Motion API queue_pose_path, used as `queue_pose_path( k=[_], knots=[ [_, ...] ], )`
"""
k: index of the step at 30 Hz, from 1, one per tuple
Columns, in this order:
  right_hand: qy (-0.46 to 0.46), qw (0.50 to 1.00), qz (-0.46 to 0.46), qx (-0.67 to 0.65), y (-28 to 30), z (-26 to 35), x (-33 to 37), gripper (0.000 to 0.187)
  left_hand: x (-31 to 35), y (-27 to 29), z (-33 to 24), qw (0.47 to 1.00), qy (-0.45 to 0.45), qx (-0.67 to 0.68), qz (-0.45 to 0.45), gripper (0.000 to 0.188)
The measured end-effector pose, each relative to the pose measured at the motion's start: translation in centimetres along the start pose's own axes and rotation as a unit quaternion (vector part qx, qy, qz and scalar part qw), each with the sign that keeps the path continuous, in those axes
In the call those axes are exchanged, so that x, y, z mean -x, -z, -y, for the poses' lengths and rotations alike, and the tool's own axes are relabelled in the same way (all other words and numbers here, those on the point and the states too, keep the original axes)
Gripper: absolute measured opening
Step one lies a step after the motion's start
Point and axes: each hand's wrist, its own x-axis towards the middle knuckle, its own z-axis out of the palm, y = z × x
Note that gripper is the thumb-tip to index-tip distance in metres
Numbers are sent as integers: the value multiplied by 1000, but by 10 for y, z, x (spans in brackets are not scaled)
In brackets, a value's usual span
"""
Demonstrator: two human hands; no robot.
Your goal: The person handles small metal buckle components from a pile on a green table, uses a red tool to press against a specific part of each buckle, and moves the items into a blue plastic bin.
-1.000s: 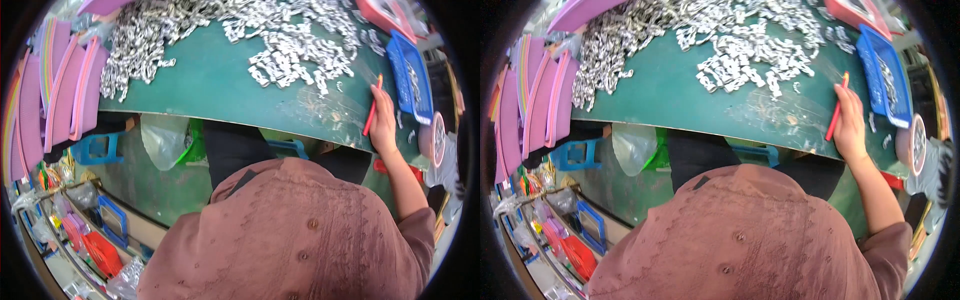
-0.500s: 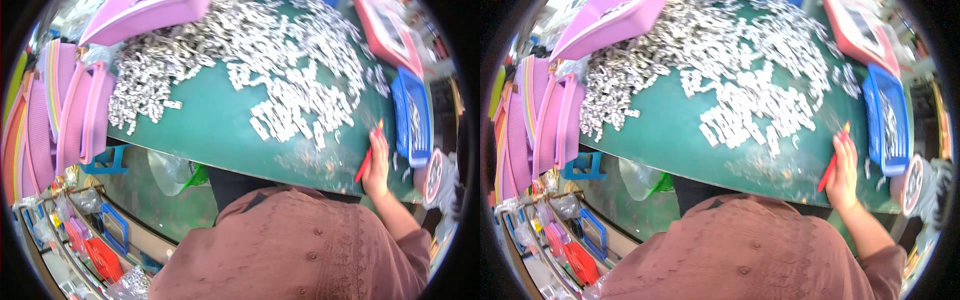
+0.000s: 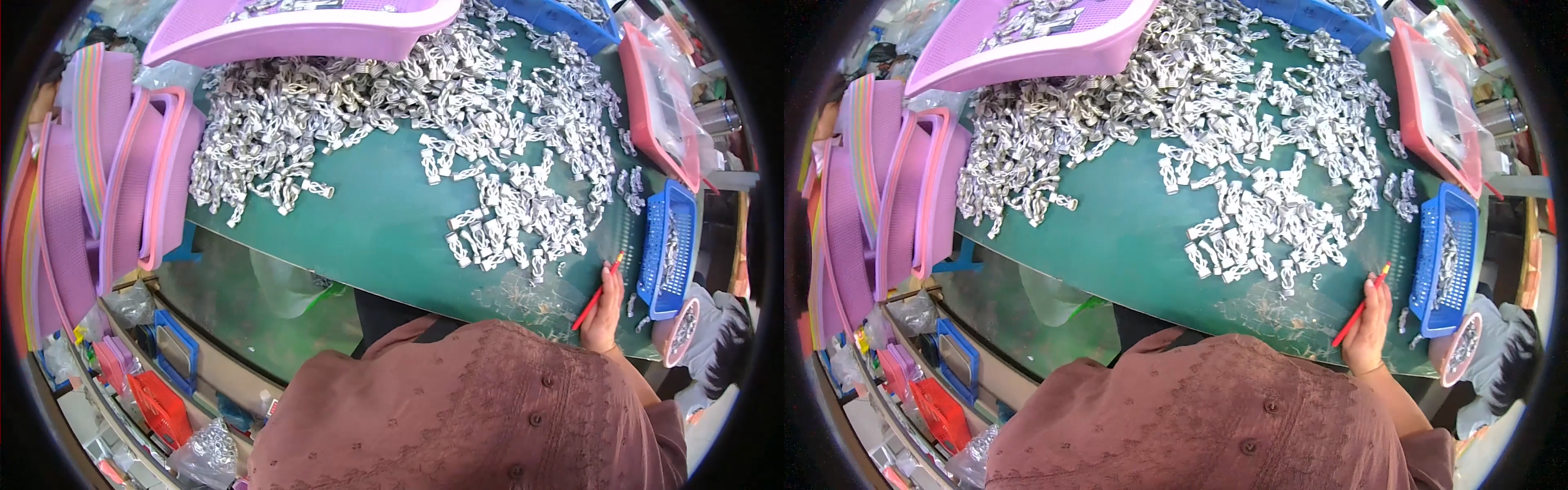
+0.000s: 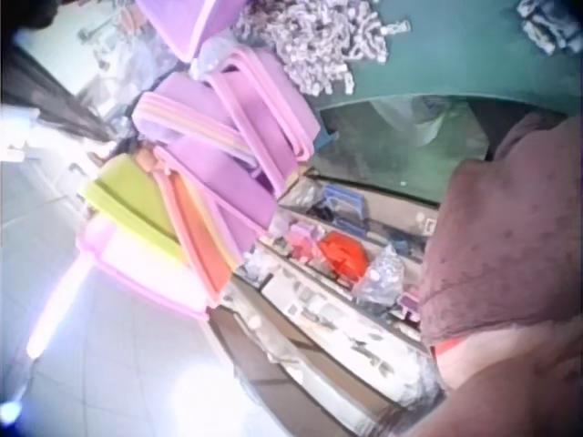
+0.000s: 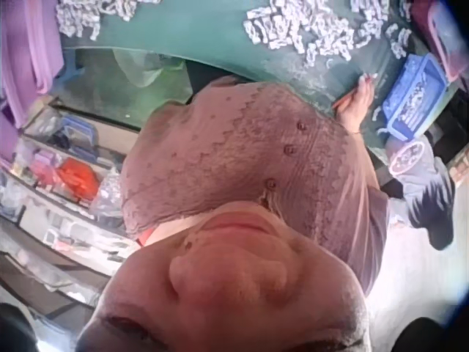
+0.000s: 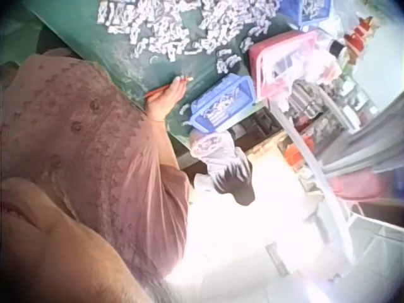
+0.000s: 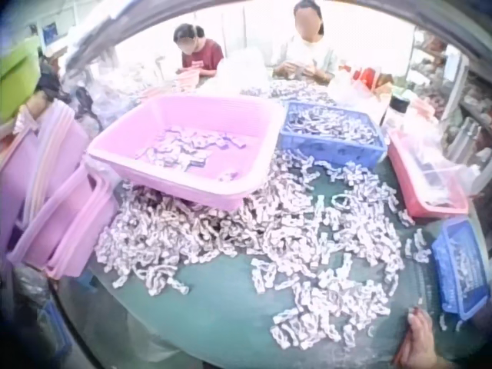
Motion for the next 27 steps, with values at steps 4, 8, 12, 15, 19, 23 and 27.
queue_pose_path(
  k=[4,8,12,15,19,23,27],
  knots=[
    [-10,1000,-19,-14,-5,-2,3,52,-9,2,10,1000,-23,1,3,23],
    [1,999,-29,-19,-5,0,4,52,-22,9,11,998,-53,-18,20,23],
    [8,997,-62,-47,-2,3,1,51,-11,35,-33,986,-99,-125,41,24],
    [50,997,-61,8,-1,-5,-3,47,53,50,-124,888,-274,-370,19,23],
    [20,998,-40,50,6,-5,-13,46,157,25,-210,792,-518,-313,77,17],
    [-28,998,-16,62,14,-5,-19,50,200,-19,-267,527,-749,-379,-131,27],
    [-48,998,15,40,24,9,-26,53,183,-46,-309,402,-770,-458,-190,35]
  ],
)
